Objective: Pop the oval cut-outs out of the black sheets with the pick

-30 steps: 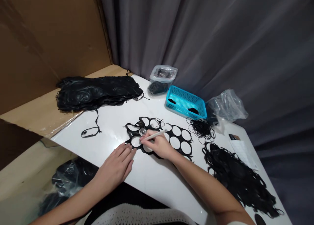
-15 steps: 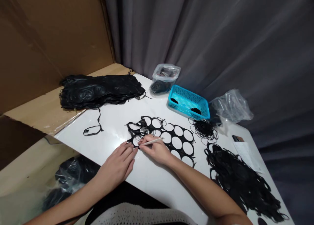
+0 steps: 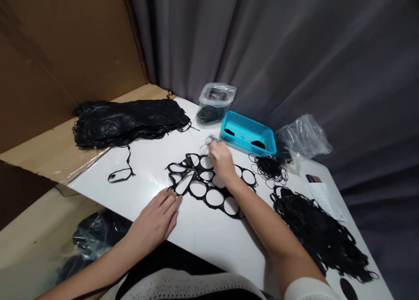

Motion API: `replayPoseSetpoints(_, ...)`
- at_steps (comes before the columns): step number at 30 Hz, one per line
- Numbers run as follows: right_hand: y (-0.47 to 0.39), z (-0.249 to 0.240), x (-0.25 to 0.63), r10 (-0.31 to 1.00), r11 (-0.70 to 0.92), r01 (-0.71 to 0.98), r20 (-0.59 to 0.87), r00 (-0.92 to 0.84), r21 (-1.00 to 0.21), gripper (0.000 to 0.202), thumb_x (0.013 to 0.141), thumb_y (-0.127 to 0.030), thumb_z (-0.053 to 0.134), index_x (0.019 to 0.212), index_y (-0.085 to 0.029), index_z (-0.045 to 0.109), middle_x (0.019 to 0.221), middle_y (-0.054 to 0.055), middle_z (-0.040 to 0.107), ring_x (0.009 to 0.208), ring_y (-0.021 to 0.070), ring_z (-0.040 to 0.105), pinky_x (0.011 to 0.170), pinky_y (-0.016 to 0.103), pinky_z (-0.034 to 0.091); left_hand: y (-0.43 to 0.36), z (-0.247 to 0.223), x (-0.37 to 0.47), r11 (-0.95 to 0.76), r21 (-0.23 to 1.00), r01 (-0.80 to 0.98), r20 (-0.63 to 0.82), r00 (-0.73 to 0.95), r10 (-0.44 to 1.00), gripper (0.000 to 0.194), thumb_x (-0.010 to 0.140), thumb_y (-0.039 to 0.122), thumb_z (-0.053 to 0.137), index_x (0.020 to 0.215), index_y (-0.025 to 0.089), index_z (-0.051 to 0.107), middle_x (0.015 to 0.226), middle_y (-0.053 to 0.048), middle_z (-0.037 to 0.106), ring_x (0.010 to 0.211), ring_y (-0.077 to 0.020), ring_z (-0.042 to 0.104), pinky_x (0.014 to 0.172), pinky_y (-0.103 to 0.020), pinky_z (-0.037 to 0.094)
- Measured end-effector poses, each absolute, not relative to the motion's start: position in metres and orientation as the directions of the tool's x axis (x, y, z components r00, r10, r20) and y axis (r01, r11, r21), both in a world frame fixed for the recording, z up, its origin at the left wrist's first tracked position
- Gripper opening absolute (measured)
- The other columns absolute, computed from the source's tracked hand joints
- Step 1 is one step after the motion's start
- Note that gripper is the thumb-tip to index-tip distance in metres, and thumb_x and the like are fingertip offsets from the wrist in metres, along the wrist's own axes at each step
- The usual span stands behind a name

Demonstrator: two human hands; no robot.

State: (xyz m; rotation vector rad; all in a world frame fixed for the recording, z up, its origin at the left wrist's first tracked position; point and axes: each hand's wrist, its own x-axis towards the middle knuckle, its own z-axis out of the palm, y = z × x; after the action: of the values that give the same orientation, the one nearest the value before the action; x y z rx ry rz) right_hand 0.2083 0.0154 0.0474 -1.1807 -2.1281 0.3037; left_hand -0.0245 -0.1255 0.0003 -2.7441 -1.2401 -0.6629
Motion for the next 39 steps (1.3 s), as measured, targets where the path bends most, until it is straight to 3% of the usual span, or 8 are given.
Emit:
replayPoseSetpoints(4,0.055,0.049,0.246,0.923,0.249,0.630,0.378,0.078,-0.736,0.015,0.091,-0.026,0.052,0.076,-0.022,0.051,0.069,0.001,0.055,0.068,0.0184,0.050,0.069,0.034,0.046,-0.122,0.003,-0.029,-0.676,0.144,0.723,0.438,0.566,0.699,0.030,0.099,0.019,0.047,0.124,0.013,0.063,0.112,-0.011,0.066,0.110,-0.0268,0.060,0.108,-0.048,0.042)
replayPoseSetpoints(8,0.035,0.035,0.259,0.999,-0.030,0.179,-0.026,0.028,-0.983,0.031,0.076,-0.039,0.073,0.069,-0.022,0.048,0.071,0.001,0.063,0.065,0.0152,0.057,0.049,0.024,0.044,-0.121,0.005,-0.028,-0.649,0.156,0.745,0.469,0.522,0.712,0.027,0.100,0.021,0.050,0.123,0.013,0.062,0.121,-0.014,0.064,0.113,-0.0296,0.057,0.101,-0.049,0.047)
replayPoseSetpoints(11,0.005,0.028,0.253,0.968,-0.226,-0.086,-0.214,-0.127,-0.970,0.041,0.067,-0.040,0.084,0.069,-0.021,0.048,0.077,0.004,0.069,0.073,0.0163,0.064,0.043,0.018,0.041,-0.123,0.007,-0.018,-0.729,0.142,0.669,0.475,0.600,0.643,0.031,0.100,0.017,0.049,0.129,0.013,0.059,0.130,-0.013,0.061,0.125,-0.0292,0.052,0.108,-0.047,0.043)
replayPoseSetpoints(15,-0.028,0.028,0.240,0.921,-0.349,-0.236,-0.286,-0.266,-0.907,0.044,0.065,-0.040,0.089,0.071,-0.020,0.050,0.078,0.003,0.067,0.080,0.0188,0.070,0.042,0.017,0.045,-0.126,0.006,-0.003,-0.763,0.126,0.635,0.419,0.663,0.621,0.033,0.101,0.018,0.045,0.130,0.010,0.059,0.126,-0.014,0.063,0.122,-0.0288,0.055,0.109,-0.046,0.042)
replayPoseSetpoints(25,-0.061,0.037,0.248,0.847,-0.517,-0.442,-0.366,-0.385,-0.733,0.039,0.072,-0.028,0.087,0.073,-0.019,0.049,0.099,0.007,0.074,0.084,0.0115,0.068,0.074,0.020,0.057,-0.123,0.001,-0.001,-0.758,0.120,0.642,0.371,0.679,0.634,0.032,0.102,0.016,0.041,0.127,0.011,0.060,0.121,-0.013,0.065,0.120,-0.0289,0.055,0.108,-0.048,0.042)
replayPoseSetpoints(31,-0.069,0.043,0.253,0.900,-0.400,-0.326,-0.300,-0.316,-0.857,0.034,0.075,-0.032,0.083,0.073,-0.020,0.052,0.094,0.004,0.073,0.075,0.0106,0.062,0.070,0.023,0.051,-0.121,-0.001,-0.002,-0.770,0.116,0.627,0.373,0.691,0.619,0.032,0.100,0.016,0.045,0.128,0.012,0.060,0.121,-0.013,0.066,0.122,-0.0297,0.055,0.109,-0.048,0.042)
replayPoseSetpoints(35,-0.081,0.039,0.235,0.942,-0.160,-0.007,-0.151,-0.300,-0.987,0.023,0.082,-0.031,0.073,0.073,-0.021,0.055,0.090,0.003,0.070,0.085,0.0165,0.063,0.078,0.030,0.048,-0.121,-0.002,-0.002,-0.772,0.104,0.627,0.358,0.701,0.617,0.033,0.099,0.016,0.046,0.129,0.010,0.059,0.123,-0.014,0.065,0.123,-0.0320,0.053,0.109,-0.050,0.041)
replayPoseSetpoints(39,-0.091,0.029,0.219,0.942,0.113,0.340,-0.008,-0.335,-0.934,0.016,0.088,-0.021,0.063,0.074,-0.021,0.059,0.088,0.002,0.070,0.087,0.0178,0.060,0.080,0.032,0.044,-0.121,-0.001,-0.002,-0.774,0.094,0.626,0.348,0.708,0.615,0.034,0.098,0.016,0.046,0.129,0.010,0.059,0.124,-0.014,0.065,0.124,-0.0326,0.052,0.108,-0.050,0.041)
